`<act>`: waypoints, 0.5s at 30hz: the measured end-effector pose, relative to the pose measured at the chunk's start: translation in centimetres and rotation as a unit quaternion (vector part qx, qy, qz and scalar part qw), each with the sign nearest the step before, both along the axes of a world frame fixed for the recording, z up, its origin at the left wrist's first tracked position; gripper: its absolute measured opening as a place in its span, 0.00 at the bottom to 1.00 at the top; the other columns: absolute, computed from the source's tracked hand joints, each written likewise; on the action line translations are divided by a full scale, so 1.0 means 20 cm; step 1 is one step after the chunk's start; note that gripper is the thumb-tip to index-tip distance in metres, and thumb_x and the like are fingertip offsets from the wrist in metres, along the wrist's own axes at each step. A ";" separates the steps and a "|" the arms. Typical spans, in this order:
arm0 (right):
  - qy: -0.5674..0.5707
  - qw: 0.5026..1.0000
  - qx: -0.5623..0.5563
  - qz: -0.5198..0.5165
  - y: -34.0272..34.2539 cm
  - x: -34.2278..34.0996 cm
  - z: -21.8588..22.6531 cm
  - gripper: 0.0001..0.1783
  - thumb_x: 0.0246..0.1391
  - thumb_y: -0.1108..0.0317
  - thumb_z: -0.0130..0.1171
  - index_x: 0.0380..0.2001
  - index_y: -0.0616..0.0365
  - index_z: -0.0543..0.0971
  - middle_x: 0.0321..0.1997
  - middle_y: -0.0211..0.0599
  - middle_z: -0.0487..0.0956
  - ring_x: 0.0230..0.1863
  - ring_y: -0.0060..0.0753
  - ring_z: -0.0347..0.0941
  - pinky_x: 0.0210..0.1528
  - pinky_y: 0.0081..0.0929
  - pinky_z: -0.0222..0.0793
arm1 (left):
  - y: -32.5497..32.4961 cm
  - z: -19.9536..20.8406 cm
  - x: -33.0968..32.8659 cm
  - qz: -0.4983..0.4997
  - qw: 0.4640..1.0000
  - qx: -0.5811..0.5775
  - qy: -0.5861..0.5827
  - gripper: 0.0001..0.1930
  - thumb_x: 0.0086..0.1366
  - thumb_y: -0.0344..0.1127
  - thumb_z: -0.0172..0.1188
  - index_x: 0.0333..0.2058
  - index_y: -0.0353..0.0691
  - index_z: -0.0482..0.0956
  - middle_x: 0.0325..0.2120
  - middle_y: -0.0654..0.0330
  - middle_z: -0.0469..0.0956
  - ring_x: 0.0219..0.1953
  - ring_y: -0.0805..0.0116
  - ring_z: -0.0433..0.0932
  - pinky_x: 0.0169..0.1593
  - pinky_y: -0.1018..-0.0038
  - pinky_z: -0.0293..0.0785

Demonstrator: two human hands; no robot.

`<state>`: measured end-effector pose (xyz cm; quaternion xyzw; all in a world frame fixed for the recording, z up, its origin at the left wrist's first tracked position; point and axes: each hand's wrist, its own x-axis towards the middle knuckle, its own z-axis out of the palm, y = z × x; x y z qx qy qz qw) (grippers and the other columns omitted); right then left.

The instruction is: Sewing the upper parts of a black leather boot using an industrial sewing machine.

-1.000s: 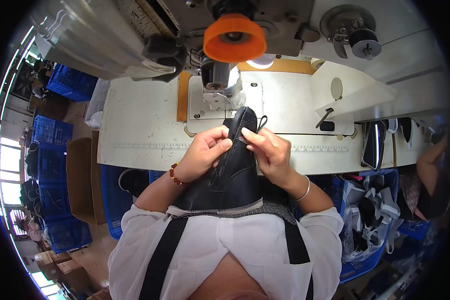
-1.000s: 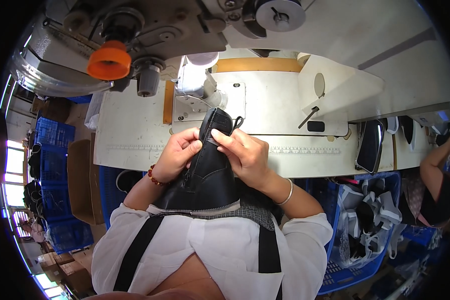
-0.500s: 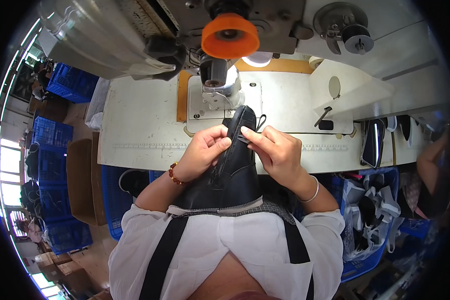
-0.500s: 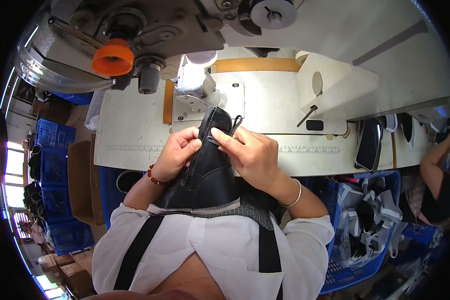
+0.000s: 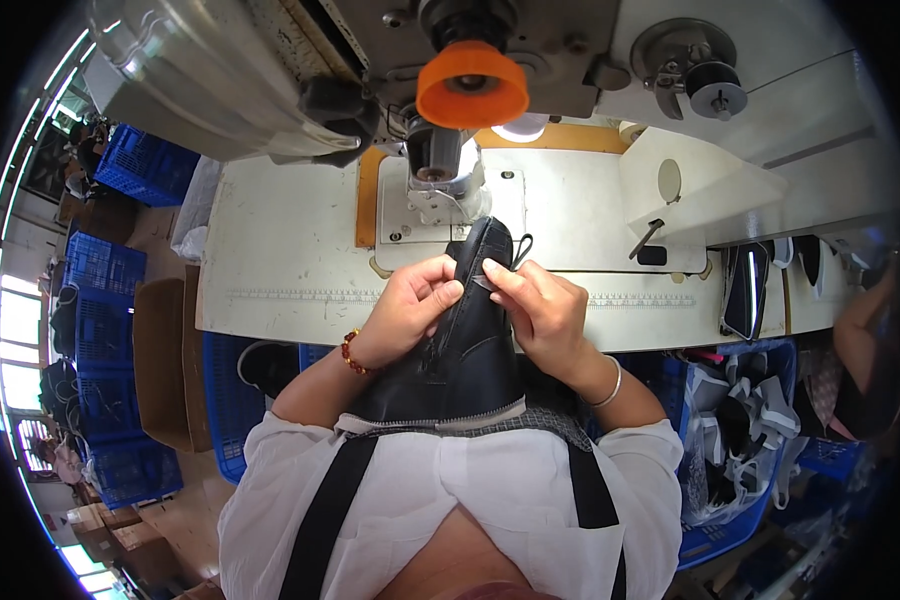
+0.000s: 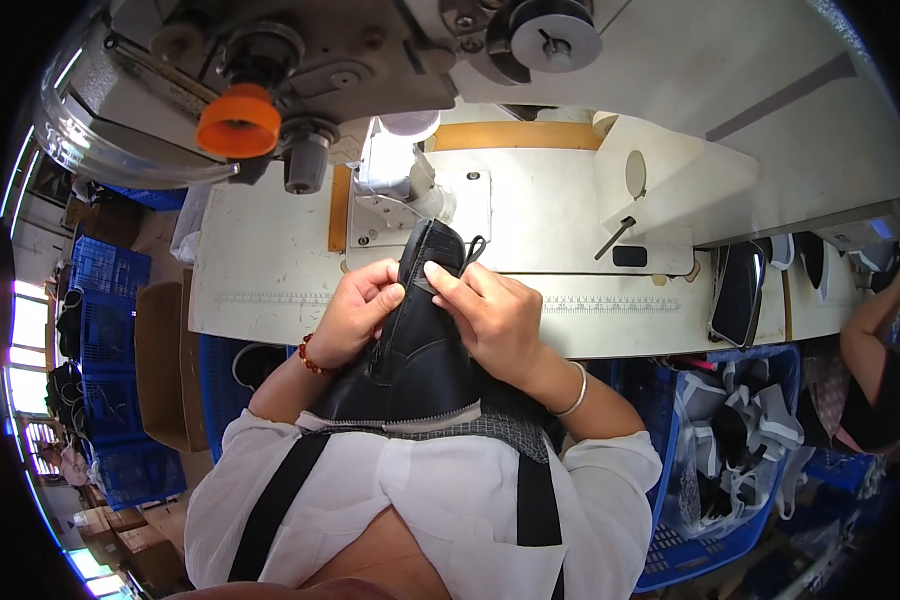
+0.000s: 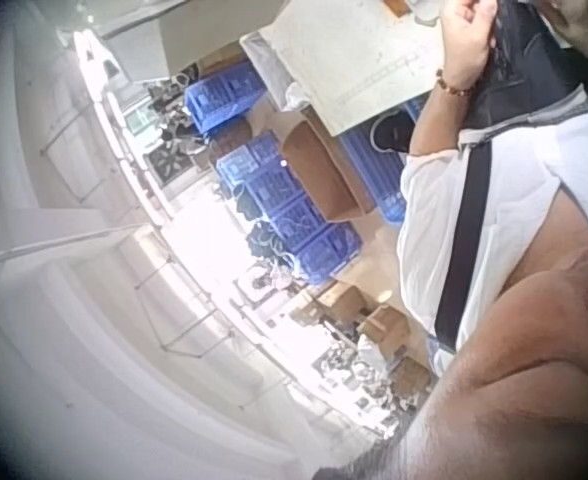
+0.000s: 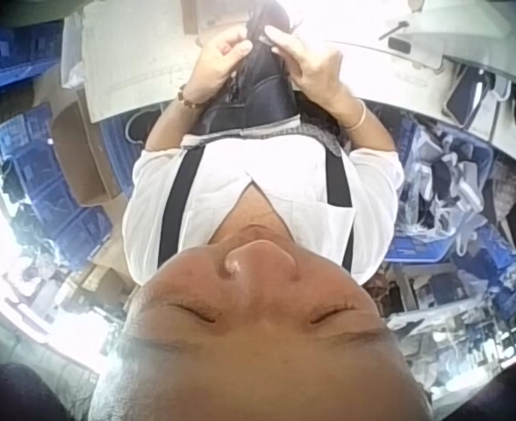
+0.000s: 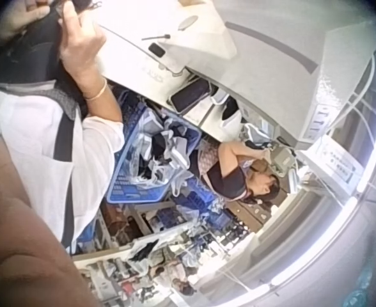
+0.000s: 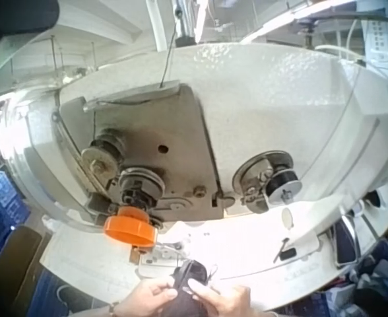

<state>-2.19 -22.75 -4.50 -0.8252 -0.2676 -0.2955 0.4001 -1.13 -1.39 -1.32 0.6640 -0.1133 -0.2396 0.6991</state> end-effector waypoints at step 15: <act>0.036 0.999 0.000 -0.012 -0.04 -0.02 0.06 0.20 0.50 0.66 0.69 0.48 0.48 0.84 0.22 0.30 0.71 0.19 0.31 0.69 0.22 0.31 0.65 | 0.00 -0.01 -0.01 0.005 1.000 0.007 0.011 0.08 0.74 0.37 0.55 0.36 0.40 0.76 0.22 0.76 0.68 0.18 0.90 0.61 0.22 0.88 0.57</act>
